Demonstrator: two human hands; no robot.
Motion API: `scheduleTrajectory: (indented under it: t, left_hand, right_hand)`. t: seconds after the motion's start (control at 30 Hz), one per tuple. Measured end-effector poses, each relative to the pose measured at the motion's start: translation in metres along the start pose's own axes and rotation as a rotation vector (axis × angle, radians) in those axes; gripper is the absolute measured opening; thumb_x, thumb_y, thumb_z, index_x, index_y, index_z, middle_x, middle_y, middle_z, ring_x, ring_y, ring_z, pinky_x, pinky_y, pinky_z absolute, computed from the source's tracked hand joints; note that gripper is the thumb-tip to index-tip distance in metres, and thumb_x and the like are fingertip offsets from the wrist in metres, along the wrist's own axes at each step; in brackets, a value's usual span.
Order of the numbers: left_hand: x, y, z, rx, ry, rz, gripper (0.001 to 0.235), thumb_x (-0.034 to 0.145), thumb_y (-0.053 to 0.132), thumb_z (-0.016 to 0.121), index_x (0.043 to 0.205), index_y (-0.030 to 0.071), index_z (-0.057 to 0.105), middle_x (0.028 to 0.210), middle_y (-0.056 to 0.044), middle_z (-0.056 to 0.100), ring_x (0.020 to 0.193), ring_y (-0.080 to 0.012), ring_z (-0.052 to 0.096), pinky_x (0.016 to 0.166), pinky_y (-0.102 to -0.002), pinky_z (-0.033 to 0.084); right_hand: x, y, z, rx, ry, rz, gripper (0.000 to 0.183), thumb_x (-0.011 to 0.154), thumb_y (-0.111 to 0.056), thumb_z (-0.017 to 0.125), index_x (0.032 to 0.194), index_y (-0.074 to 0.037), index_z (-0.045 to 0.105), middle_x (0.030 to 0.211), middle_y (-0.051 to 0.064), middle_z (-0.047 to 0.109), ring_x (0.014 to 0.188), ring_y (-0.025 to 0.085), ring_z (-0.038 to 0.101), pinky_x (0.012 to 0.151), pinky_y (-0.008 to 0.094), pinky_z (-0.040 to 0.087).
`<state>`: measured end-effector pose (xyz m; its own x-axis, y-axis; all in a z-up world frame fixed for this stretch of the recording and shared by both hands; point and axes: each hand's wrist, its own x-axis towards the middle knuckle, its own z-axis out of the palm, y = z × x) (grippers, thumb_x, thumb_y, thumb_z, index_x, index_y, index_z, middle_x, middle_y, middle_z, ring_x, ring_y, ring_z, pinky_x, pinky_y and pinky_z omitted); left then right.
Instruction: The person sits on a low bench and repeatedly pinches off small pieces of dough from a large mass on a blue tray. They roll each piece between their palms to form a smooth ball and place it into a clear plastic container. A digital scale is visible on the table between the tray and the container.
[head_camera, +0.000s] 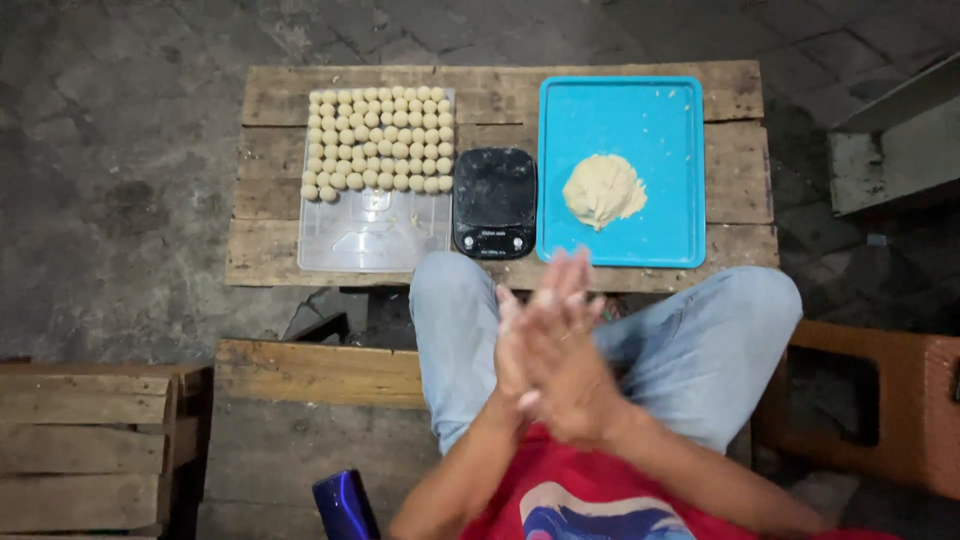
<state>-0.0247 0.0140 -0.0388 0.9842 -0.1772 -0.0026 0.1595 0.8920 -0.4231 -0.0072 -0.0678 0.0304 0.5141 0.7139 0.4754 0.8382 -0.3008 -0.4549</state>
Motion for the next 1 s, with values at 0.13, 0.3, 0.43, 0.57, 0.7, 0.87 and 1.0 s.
scheduleTrajectory:
  t: [0.13,0.3,0.43,0.57,0.7,0.87,1.0]
  left_hand:
    - [-0.032,-0.024,-0.023,1.137,-0.105,0.223,0.062,0.104,0.029,0.038,0.160,0.008,0.022,0.166,-0.009,0.023,0.153,-0.0200,0.027,0.127,-0.040,0.022]
    - [-0.033,-0.054,0.053,0.676,0.465,0.173,0.084,0.091,0.084,0.043,0.141,0.020,0.066,0.067,0.004,0.064,0.040,-0.0145,0.048,0.026,-0.021,0.024]
    - [-0.030,-0.052,0.006,0.577,-0.104,0.058,0.091,0.101,0.073,0.038,0.169,0.018,0.014,0.176,-0.005,0.010,0.160,-0.0222,0.016,0.123,-0.044,0.029]
    - [-0.121,-0.027,-0.108,2.188,-0.172,0.667,0.026,0.102,0.029,0.061,0.115,0.006,0.063,0.115,-0.021,0.069,0.092,-0.0404,0.067,0.082,-0.047,0.056]
    - [-0.090,-0.084,0.032,0.892,0.804,0.043,0.079,0.081,0.083,0.056,0.146,0.038,0.061,0.146,0.000,0.060,0.124,-0.0219,0.058,0.089,-0.025,0.056]
    - [-0.086,-0.077,0.009,0.856,-0.247,0.115,0.080,0.108,0.066,0.013,0.167,0.013,0.004,0.174,-0.012,-0.002,0.161,-0.0257,0.006,0.126,-0.040,0.022]
    - [-0.100,-0.087,0.032,0.876,-0.251,0.174,0.077,0.110,0.061,0.009,0.164,0.006,0.016,0.173,-0.017,0.007,0.159,-0.0317,0.012,0.126,-0.044,0.024]
  right_hand:
    - [-0.008,0.003,-0.005,-0.086,-0.008,-0.063,0.070,0.111,-0.052,0.011,0.166,-0.008,0.021,0.174,0.012,0.017,0.163,0.041,0.005,0.132,0.064,-0.001]
    - [-0.029,0.003,-0.002,-0.282,0.161,-0.018,0.072,0.107,-0.053,0.019,0.164,-0.010,0.028,0.174,0.005,0.015,0.160,0.040,0.002,0.129,0.061,-0.003]
    - [-0.067,-0.035,0.012,-0.123,0.084,-0.139,0.076,0.100,-0.063,0.018,0.165,-0.023,0.022,0.174,0.002,0.018,0.161,0.037,0.008,0.125,0.069,0.000]
    - [-0.053,-0.038,-0.039,-0.168,0.168,-0.055,0.074,0.105,-0.054,0.013,0.165,-0.014,0.027,0.174,0.006,0.017,0.160,0.042,0.000,0.125,0.069,-0.004]
    - [-0.101,-0.044,0.001,-0.309,0.152,-0.050,0.068,0.107,-0.053,0.017,0.166,-0.019,0.017,0.174,0.007,0.016,0.159,0.043,0.004,0.127,0.068,-0.001]
    - [-0.099,-0.073,0.073,-0.548,0.529,0.782,0.077,0.109,-0.058,0.022,0.169,-0.009,0.023,0.175,0.016,0.006,0.158,0.040,-0.009,0.125,0.054,-0.020]
    - [-0.096,-0.073,-0.033,-0.164,0.206,0.018,0.073,0.106,-0.059,0.024,0.163,-0.014,0.033,0.173,0.007,0.023,0.160,0.039,0.000,0.127,0.062,-0.007]
